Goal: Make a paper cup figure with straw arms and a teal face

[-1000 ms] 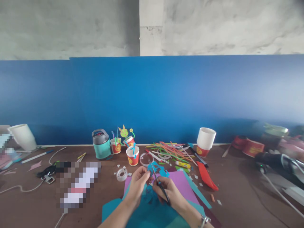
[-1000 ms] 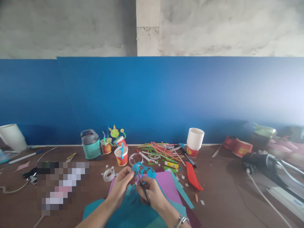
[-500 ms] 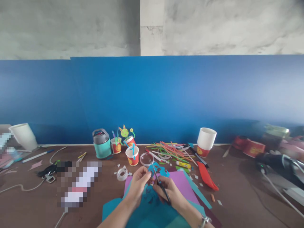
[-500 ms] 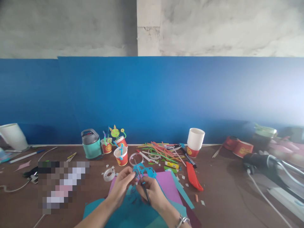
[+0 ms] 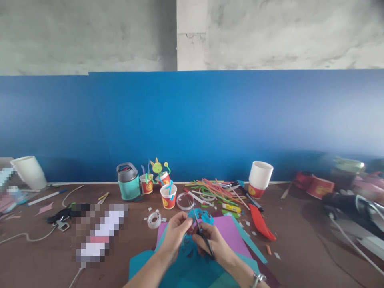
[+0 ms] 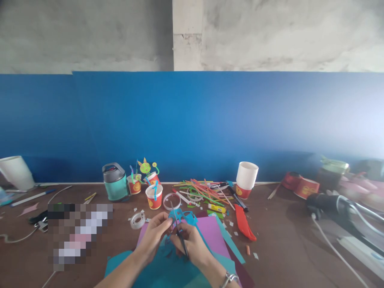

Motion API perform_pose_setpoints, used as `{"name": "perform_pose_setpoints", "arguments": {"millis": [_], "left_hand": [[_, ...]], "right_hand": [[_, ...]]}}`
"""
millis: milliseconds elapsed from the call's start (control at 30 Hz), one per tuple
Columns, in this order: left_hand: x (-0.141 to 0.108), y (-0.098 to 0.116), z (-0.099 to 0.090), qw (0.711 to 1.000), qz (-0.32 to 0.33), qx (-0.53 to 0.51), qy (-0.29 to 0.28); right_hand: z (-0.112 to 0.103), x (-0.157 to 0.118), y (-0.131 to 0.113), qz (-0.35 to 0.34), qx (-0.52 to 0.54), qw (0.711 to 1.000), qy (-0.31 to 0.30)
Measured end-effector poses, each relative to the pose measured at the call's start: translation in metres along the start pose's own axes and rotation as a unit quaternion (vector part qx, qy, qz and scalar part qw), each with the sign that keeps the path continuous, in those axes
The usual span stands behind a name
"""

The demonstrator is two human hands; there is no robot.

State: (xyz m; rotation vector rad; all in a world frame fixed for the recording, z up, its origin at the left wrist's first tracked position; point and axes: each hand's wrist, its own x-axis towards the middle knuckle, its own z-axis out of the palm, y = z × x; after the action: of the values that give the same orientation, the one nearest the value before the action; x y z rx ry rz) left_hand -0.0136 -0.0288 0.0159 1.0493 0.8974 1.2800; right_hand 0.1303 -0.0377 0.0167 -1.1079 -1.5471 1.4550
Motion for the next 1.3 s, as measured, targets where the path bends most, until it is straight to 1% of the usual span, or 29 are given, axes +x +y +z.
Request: {"name": "perform_pose_setpoints", "arguments": {"millis": [167,433,667,800,933,1167,1300], "left_hand": [[0.0005,0.0010,-0.0009,1.000,0.006,0.008,0.005],[-0.0011,0.0049,-0.0001,1.000,0.005,0.005,0.016],[-0.0017,0.0064,0.0007,1.000,0.008,0.018,0.022],[-0.0001,0.0029,-0.0010,1.000,0.003,0.029,0.006],[0.0011,0.0014,-0.0026,1.000,0.003,0.018,-0.011],[0.0006,0.0021,-0.0029,1.000,0.004,0.009,-0.001],[0.0004,0.0002,-0.0033,1.000,0.012,0.015,0.014]], "right_hand": [[-0.0009,0.0009,0.0019,0.001,-0.014,1.000,0.004],[-0.0026,-0.0022,-0.0075,-0.009,-0.021,1.000,-0.007],[-0.0028,0.0004,-0.0016,-0.001,-0.024,1.000,-0.012],[-0.0018,-0.0004,-0.0010,0.016,-0.009,1.000,-0.003],[-0.0017,-0.0008,-0.0024,0.015,-0.019,1.000,0.006],[-0.0034,-0.0010,-0.0021,0.009,-0.033,0.999,0.000],[-0.0041,-0.0003,-0.0014,0.008,-0.036,0.999,0.000]]}}
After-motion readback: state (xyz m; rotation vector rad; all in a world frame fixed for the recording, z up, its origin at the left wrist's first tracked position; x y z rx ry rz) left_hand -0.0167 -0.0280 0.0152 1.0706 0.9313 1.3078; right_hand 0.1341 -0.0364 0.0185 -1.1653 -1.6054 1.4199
